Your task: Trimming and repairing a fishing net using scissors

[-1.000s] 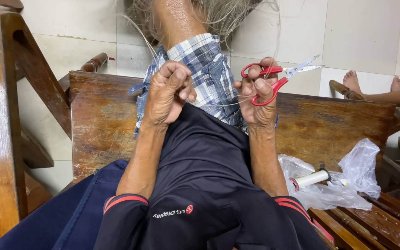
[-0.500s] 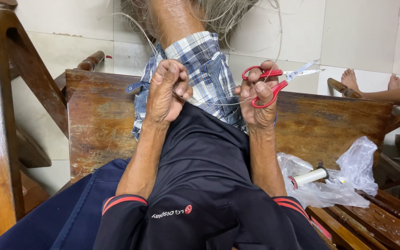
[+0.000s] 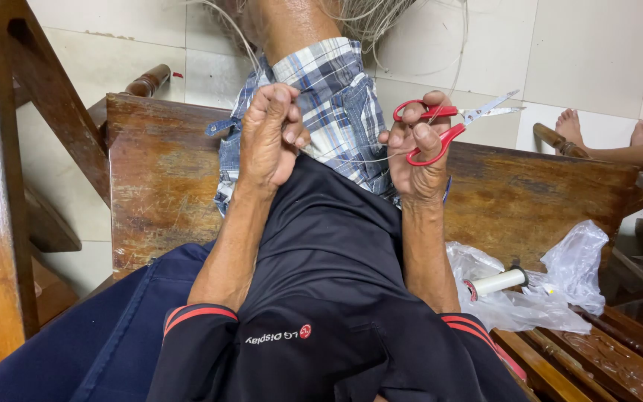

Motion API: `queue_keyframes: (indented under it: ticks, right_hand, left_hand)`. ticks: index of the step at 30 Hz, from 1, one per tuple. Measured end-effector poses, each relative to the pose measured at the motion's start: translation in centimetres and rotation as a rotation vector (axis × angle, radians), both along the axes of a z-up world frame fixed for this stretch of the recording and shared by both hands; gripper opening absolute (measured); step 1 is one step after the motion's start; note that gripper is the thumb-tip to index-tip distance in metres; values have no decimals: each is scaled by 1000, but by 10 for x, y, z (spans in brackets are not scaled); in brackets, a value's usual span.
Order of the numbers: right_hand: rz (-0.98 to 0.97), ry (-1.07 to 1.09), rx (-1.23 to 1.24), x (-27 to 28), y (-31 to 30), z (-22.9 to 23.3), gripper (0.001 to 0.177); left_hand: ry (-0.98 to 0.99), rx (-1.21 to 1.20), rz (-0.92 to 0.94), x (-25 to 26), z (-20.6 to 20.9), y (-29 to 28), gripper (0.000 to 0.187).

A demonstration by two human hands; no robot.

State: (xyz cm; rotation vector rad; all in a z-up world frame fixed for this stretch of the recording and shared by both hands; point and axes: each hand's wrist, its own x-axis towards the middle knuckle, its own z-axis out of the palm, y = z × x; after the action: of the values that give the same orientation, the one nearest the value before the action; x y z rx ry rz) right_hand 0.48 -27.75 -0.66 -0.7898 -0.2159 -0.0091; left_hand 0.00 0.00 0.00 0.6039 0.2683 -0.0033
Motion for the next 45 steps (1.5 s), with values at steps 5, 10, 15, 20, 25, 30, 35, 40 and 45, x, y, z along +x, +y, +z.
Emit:
queue_keyframes:
  ticks: [5, 10, 15, 20, 25, 30, 35, 40, 45]
  right_hand:
    - [37, 32, 20, -1, 19, 2, 55]
    - [97, 26, 33, 0, 37, 13, 55]
    - [167, 133, 1, -7, 60, 20, 52]
    - [176, 166, -48, -3, 80, 12, 53]
    - [187, 173, -66, 0, 88, 11, 54]
    - [152, 164, -56, 5, 93, 19, 51]
    - [108, 124, -62, 10, 88, 27, 51]
    - [62, 120, -44, 10, 69, 29, 52]
    - [9, 123, -46, 12, 57, 30, 51]
  left_hand:
    - [-44, -73, 16, -5, 8, 22, 23]
    - [-92, -79, 52, -10, 26, 51, 22]
    - [-144, -52, 34, -13, 29, 74, 24]
    - [-84, -43, 33, -19, 5, 84, 22]
    - [-22, -26, 81, -19, -9, 91, 19]
    - [-85, 9, 180, -13, -1, 105, 21]
    - [-80, 26, 184, -11, 22, 107, 26]
    - [-84, 43, 165, -8, 25, 101, 33]
    - [-124, 52, 164, -9, 30, 98, 39]
